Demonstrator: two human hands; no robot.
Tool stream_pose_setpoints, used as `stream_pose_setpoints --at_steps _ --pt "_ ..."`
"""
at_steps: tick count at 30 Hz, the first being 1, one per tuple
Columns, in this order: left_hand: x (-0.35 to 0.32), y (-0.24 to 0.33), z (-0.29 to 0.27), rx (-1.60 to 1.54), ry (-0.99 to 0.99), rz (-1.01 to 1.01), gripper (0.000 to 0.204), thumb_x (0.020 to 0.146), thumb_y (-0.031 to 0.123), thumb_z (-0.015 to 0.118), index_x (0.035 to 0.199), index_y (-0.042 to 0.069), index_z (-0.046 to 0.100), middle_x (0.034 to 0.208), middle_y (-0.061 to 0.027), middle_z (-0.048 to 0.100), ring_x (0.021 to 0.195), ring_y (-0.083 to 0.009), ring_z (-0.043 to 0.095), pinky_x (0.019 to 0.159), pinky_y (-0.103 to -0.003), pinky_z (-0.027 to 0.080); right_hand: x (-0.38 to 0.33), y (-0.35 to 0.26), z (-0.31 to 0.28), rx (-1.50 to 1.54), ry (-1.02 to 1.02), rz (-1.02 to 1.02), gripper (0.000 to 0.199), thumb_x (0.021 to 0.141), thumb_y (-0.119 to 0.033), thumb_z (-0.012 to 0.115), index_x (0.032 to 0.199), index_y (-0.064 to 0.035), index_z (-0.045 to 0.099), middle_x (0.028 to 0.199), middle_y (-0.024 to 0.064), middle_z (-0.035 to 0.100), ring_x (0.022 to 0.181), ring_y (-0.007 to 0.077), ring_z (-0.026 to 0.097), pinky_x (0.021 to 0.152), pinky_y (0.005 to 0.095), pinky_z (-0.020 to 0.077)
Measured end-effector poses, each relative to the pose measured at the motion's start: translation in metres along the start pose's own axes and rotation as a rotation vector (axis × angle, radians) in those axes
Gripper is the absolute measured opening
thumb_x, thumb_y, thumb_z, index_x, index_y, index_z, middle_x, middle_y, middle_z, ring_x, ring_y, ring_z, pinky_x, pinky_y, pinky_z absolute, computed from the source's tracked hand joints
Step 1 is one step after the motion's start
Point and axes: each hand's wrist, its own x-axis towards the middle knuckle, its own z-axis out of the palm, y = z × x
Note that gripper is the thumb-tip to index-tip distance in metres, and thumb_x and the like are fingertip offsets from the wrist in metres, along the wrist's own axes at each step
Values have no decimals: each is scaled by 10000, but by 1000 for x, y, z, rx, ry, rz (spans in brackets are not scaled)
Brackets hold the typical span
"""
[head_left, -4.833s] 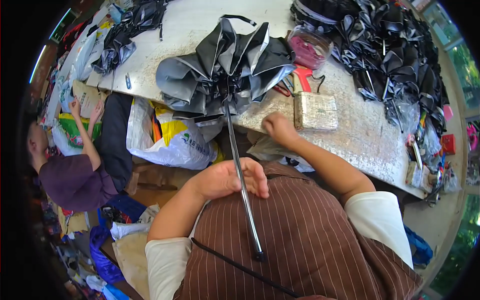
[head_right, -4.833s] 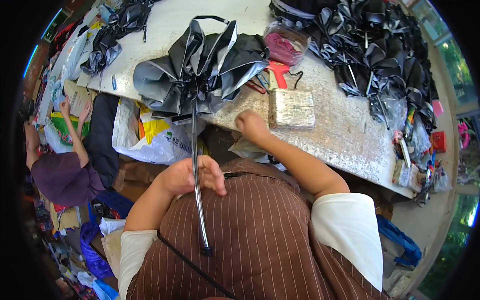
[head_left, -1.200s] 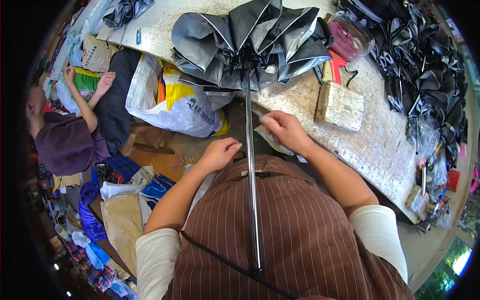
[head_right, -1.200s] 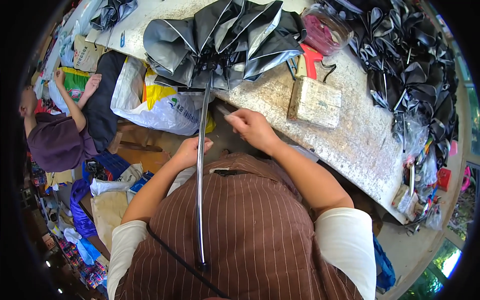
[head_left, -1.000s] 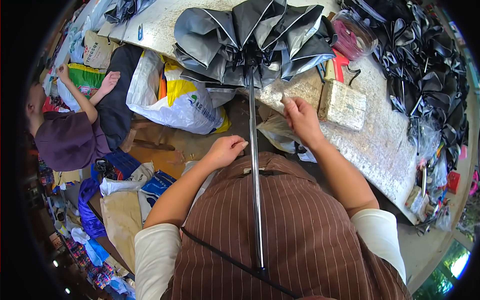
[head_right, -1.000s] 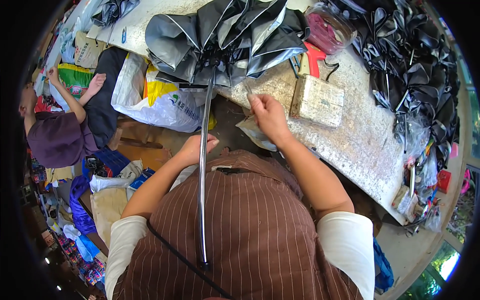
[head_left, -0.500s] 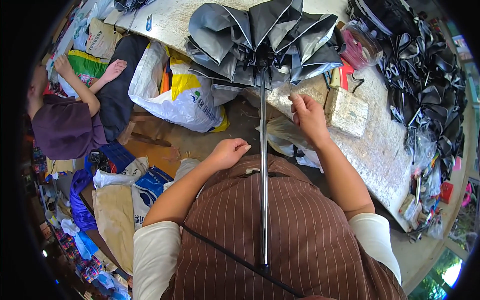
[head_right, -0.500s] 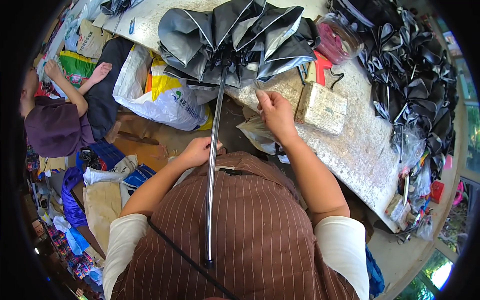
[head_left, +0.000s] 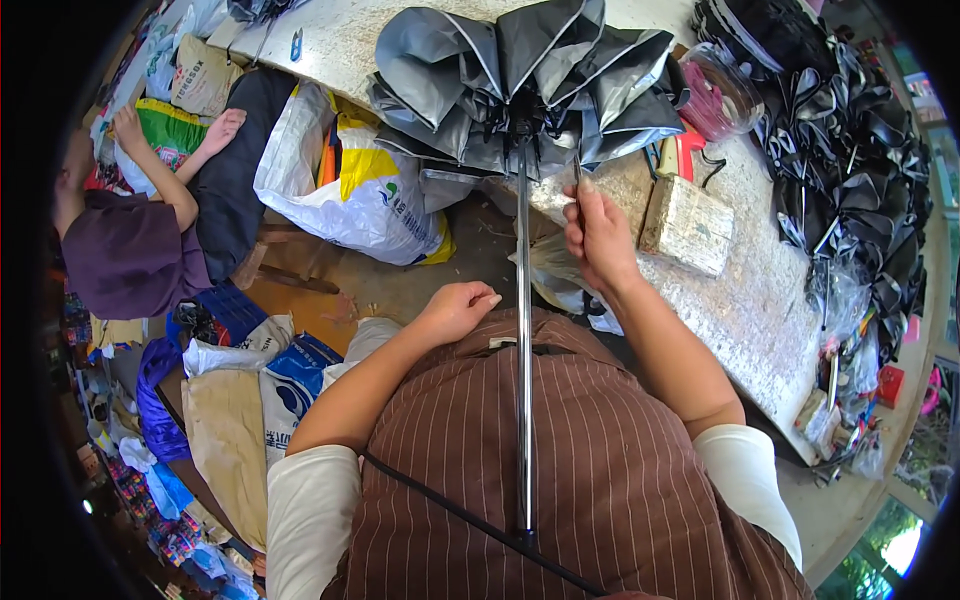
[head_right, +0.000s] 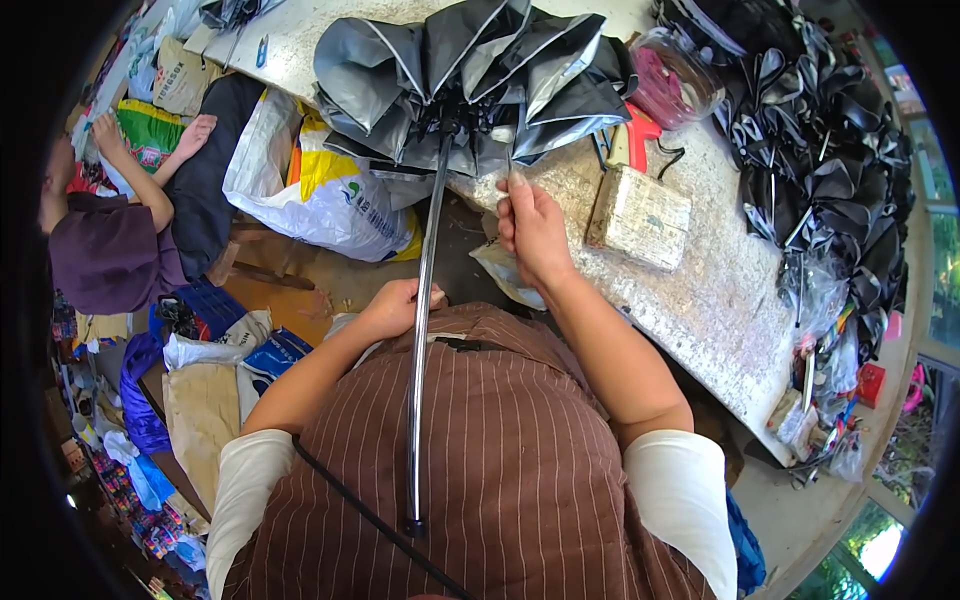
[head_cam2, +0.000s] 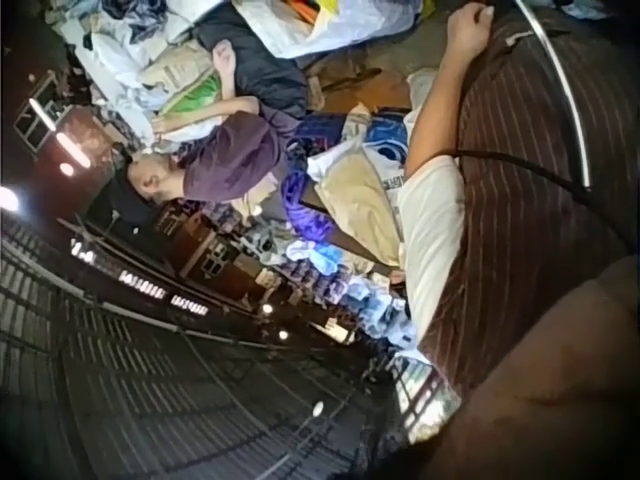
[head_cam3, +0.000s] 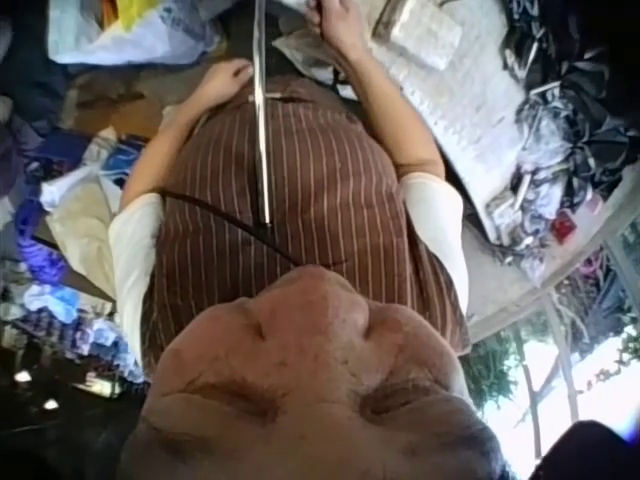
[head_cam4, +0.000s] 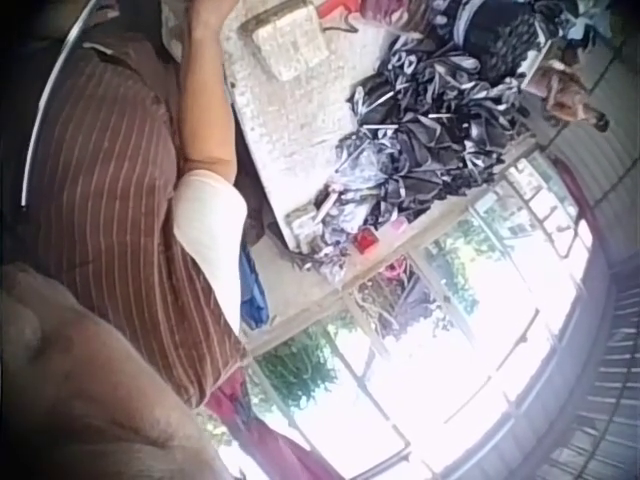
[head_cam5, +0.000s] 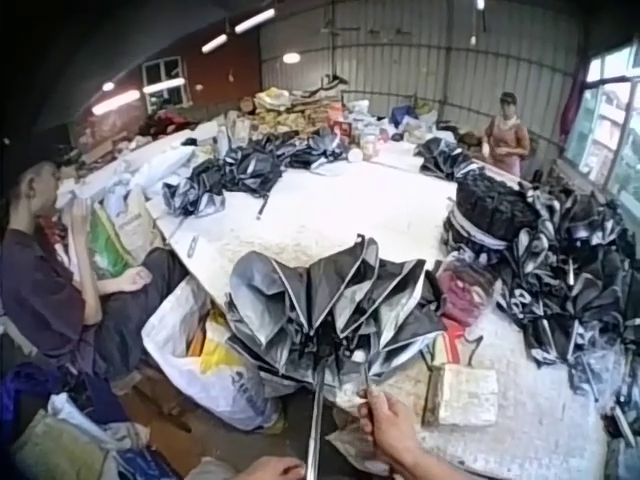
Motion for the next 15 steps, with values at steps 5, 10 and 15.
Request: stream_pose_setpoints --at_steps 5,10,15 --pt "-3 -6 0 31 31 -19 243 891 251 558 898 25 645 688 -20 590 596 -133 494 585 -259 429 5 3 -2 -177 -92 -32 277 935 -329 521 985 -57 538 669 -19 481 454 35 371 384 168 281" --pt "-5 -15 -4 43 24 -56 225 896 227 556 906 18 640 679 -23 581 592 -123 487 576 -240 422 -6 38 1 -125 -144 -4 252 936 -297 521 983 -49 518 655 -12 475 450 45 375 388 172 297" --pt "-8 -19 -8 37 9 -69 203 901 197 551 906 11 633 678 -24 577 591 -113 479 566 -231 417 -9 60 12 -51 -192 5 229 937 -267 521 983 -44 504 643 -8 471 455 48 378 392 176 303"
